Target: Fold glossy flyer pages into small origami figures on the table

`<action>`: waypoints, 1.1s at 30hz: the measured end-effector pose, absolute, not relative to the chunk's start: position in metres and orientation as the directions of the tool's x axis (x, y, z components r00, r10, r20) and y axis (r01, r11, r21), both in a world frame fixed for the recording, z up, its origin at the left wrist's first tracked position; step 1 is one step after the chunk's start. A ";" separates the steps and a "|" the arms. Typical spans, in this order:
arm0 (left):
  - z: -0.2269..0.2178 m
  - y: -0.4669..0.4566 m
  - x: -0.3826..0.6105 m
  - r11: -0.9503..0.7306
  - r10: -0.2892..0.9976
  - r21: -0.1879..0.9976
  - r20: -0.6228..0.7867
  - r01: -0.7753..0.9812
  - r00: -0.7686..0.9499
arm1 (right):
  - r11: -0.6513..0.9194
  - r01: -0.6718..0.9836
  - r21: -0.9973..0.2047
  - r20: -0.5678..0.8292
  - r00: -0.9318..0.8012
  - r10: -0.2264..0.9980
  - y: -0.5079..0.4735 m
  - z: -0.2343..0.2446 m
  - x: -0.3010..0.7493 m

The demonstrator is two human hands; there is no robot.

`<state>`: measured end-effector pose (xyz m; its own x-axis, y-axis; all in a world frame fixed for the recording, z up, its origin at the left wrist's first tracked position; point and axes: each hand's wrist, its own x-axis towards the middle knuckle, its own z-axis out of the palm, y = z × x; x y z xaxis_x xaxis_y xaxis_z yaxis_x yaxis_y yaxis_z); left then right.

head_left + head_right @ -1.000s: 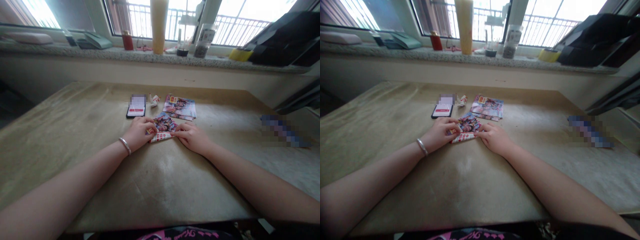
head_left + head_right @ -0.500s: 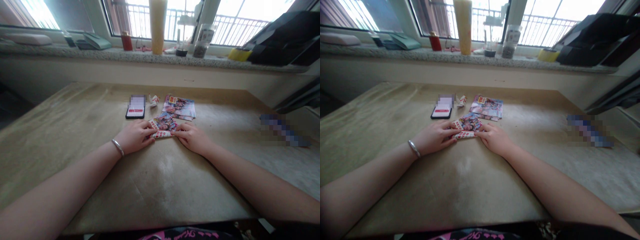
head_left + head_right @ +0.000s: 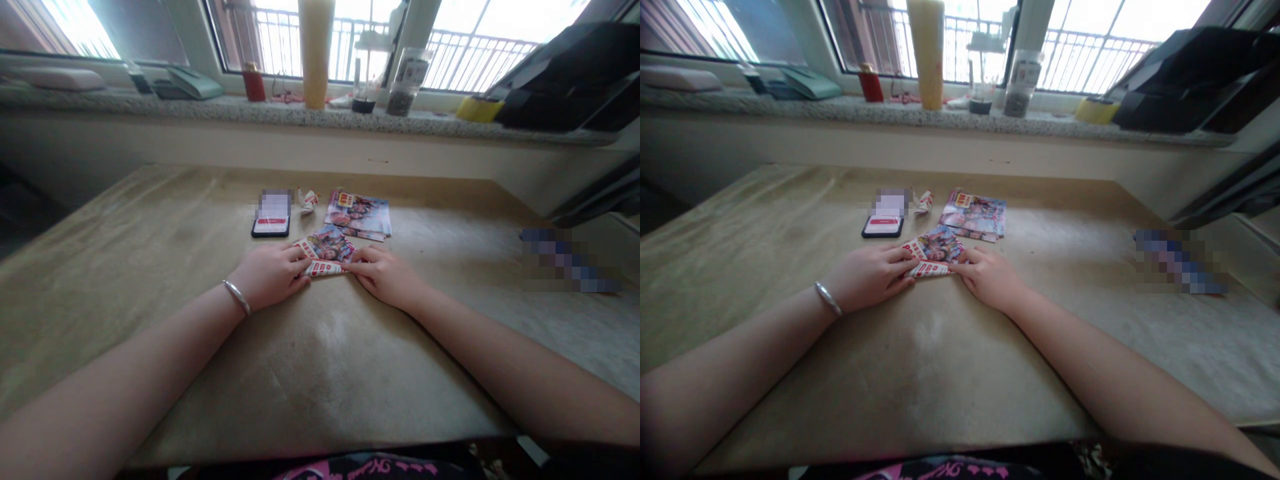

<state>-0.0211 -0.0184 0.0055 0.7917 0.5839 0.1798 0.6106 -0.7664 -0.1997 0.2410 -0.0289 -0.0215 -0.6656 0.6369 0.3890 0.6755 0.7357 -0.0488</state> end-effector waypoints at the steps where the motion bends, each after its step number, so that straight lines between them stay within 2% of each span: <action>1: 0.006 -0.019 -0.021 -0.763 0.587 -0.205 0.180 0.613 0.790 | 0.736 0.676 -0.045 0.386 -0.668 0.637 -0.029 -0.021 0.241; 16: 0.005 -0.027 -0.010 -0.714 0.637 -0.205 0.205 0.669 0.743 | 0.732 0.679 -0.049 0.380 -0.665 0.643 -0.029 -0.021 0.240; 22: 0.002 -0.029 -0.003 -0.760 0.552 -0.228 0.268 0.608 0.790 | 0.716 0.697 -0.028 0.360 -0.661 0.658 -0.031 -0.019 0.239; 30: 0.003 -0.039 0.005 -0.705 0.659 -0.131 0.241 0.697 0.713 | 0.694 0.718 0.056 0.352 -0.664 0.660 -0.033 -0.018 0.238; 33: 0.000 -0.038 0.007 -0.724 0.643 -0.106 0.255 0.682 0.722 | 0.677 0.730 0.091 0.340 -0.662 0.668 -0.035 -0.016 0.237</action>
<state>0.0069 -0.0381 0.0001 0.7222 0.6431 0.2548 0.6819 -0.7238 -0.1058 0.2369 -0.0348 -0.0158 -0.6617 0.6682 0.3401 0.7304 0.6769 0.0912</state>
